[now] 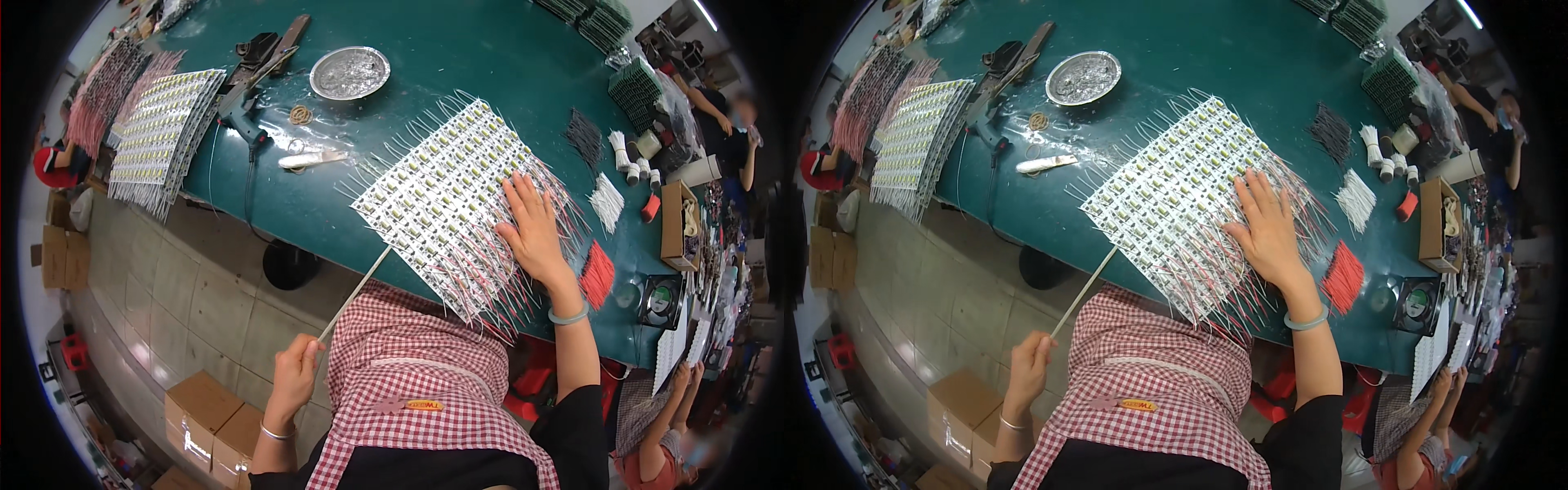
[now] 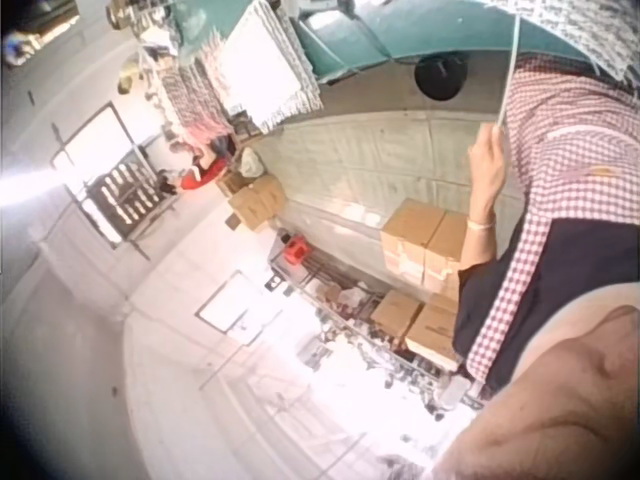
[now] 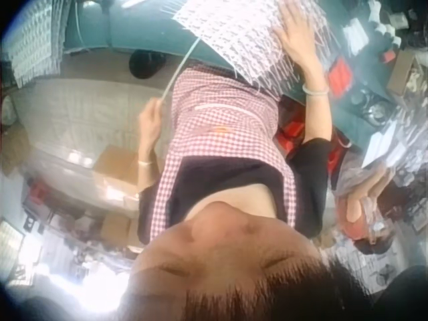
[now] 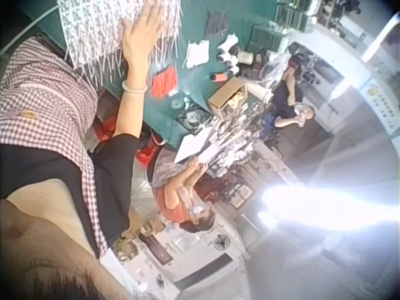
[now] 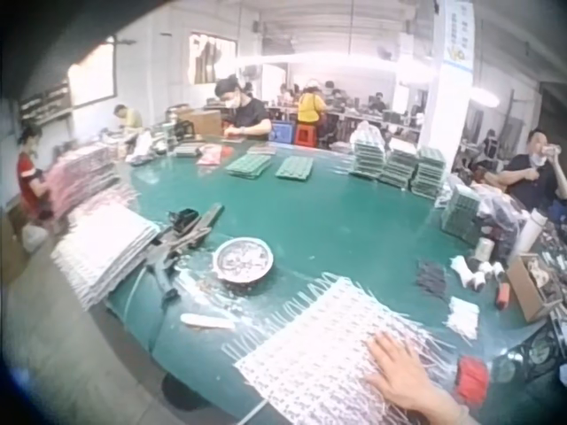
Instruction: The person uses a soldering iron to attach red and white wires to a large LED panel. They repeatedly pick up wires from piles on the table, position them on the panel, and apply heat to secure them. The person occasionally uses a wooden stick to adjust the wires on the panel.
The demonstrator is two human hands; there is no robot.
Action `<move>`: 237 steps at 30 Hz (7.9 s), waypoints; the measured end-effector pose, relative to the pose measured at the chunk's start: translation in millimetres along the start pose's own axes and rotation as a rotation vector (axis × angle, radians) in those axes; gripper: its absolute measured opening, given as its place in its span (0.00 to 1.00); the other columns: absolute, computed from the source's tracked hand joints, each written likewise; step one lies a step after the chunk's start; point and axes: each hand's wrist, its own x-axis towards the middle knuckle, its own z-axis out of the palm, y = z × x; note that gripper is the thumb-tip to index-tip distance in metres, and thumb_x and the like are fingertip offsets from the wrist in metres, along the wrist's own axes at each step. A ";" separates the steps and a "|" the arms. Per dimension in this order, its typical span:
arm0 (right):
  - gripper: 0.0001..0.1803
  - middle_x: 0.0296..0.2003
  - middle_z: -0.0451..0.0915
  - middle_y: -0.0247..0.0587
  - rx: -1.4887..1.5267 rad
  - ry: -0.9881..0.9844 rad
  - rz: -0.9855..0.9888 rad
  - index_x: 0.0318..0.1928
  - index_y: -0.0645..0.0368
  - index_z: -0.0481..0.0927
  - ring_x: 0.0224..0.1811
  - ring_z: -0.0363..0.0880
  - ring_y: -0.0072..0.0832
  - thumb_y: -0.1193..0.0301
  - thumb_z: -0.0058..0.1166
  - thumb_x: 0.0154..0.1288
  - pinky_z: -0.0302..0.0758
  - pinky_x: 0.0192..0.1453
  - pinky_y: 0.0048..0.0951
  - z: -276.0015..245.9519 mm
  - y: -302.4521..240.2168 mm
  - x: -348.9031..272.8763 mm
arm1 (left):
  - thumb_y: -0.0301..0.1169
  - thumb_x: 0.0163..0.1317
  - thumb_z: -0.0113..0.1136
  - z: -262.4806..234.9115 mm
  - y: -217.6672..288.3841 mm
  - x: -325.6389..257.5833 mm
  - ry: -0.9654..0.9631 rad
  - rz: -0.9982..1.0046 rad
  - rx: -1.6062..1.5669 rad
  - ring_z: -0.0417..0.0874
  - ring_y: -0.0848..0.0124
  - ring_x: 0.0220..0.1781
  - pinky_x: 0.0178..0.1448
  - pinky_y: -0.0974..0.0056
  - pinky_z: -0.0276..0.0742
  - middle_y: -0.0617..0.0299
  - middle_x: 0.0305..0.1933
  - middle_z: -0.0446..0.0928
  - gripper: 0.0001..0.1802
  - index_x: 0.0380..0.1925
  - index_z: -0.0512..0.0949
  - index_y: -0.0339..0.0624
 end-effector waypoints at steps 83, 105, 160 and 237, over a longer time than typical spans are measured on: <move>0.23 0.65 0.70 0.49 0.309 0.108 -0.077 0.63 0.58 0.74 0.70 0.65 0.46 0.72 0.55 0.68 0.62 0.72 0.46 -34.0 8.9 37.0 | 0.15 0.62 0.61 71.6 75.7 130.2 0.041 0.617 -0.071 0.75 0.74 0.22 0.26 0.69 0.69 0.57 0.26 0.78 0.15 0.47 0.85 0.36; 0.12 0.50 0.77 0.40 0.669 0.186 -0.104 0.38 0.58 0.80 0.54 0.69 0.40 0.87 0.53 0.56 0.71 0.55 0.35 5.8 10.5 81.5 | 0.17 0.64 0.58 72.1 86.6 120.0 -0.050 0.356 -0.151 0.78 0.79 0.26 0.31 0.72 0.72 0.59 0.28 0.82 0.13 0.48 0.83 0.35; 0.09 0.45 0.80 0.42 0.576 0.187 -0.379 0.42 0.60 0.86 0.51 0.77 0.40 0.73 0.63 0.61 0.75 0.55 0.38 -3.5 -11.6 50.1 | 0.12 0.53 0.55 95.9 98.0 97.5 0.097 0.717 0.463 0.81 0.60 0.37 0.38 0.61 0.78 0.55 0.40 0.78 0.31 0.61 0.78 0.40; 0.07 0.63 0.70 0.57 0.427 0.235 -0.042 0.39 0.68 0.81 0.64 0.69 0.52 0.78 0.58 0.60 0.69 0.66 0.46 -23.1 17.5 105.9 | 0.11 0.54 0.55 75.9 130.1 125.4 0.082 0.596 0.403 0.82 0.55 0.38 0.42 0.58 0.79 0.50 0.40 0.78 0.30 0.59 0.78 0.36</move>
